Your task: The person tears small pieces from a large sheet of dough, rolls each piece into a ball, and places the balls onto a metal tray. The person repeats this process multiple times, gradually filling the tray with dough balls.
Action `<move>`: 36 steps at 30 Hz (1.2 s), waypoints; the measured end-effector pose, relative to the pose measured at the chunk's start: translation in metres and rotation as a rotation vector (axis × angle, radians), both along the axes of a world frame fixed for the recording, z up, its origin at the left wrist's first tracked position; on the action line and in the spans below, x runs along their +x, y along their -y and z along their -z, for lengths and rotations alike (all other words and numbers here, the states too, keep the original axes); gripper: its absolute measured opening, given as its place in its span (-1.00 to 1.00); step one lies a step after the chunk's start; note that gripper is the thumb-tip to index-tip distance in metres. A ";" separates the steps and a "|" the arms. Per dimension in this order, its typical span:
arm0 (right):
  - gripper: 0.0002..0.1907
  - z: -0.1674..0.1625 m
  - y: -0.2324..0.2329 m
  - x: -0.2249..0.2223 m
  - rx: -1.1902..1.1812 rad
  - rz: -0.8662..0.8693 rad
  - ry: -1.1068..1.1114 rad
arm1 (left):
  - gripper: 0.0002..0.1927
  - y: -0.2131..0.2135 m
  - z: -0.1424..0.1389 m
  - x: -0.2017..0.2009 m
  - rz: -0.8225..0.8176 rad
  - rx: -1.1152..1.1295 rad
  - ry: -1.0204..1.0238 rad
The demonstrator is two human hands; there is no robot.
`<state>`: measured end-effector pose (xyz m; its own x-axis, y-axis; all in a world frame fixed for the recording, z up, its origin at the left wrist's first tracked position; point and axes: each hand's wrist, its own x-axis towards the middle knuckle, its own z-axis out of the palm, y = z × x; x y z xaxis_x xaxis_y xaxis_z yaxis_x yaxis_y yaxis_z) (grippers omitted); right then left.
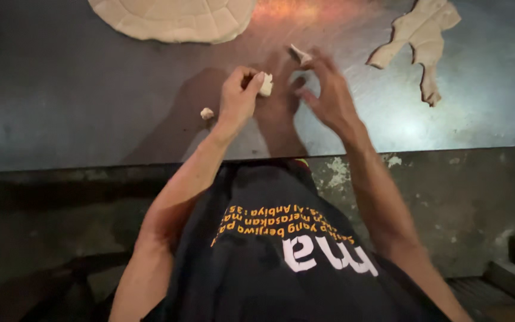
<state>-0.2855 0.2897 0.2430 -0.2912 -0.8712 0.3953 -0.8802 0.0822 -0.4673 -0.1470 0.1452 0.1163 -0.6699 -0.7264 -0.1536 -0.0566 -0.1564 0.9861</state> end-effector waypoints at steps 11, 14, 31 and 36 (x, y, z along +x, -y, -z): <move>-0.65 0.025 0.018 0.072 -0.042 0.063 0.169 | -0.77 -0.023 -0.019 0.007 -0.096 -0.061 -0.051; -0.63 0.027 0.015 0.079 -0.017 0.107 0.163 | -0.69 -0.022 -0.016 -0.001 -0.062 -0.171 0.040; -0.79 0.027 -0.089 0.048 0.315 -0.103 1.652 | -0.79 -0.010 -0.040 0.012 0.184 -0.470 0.067; -0.89 0.012 -0.133 0.038 0.220 0.066 1.289 | -0.81 0.015 -0.043 0.071 0.301 -0.953 0.269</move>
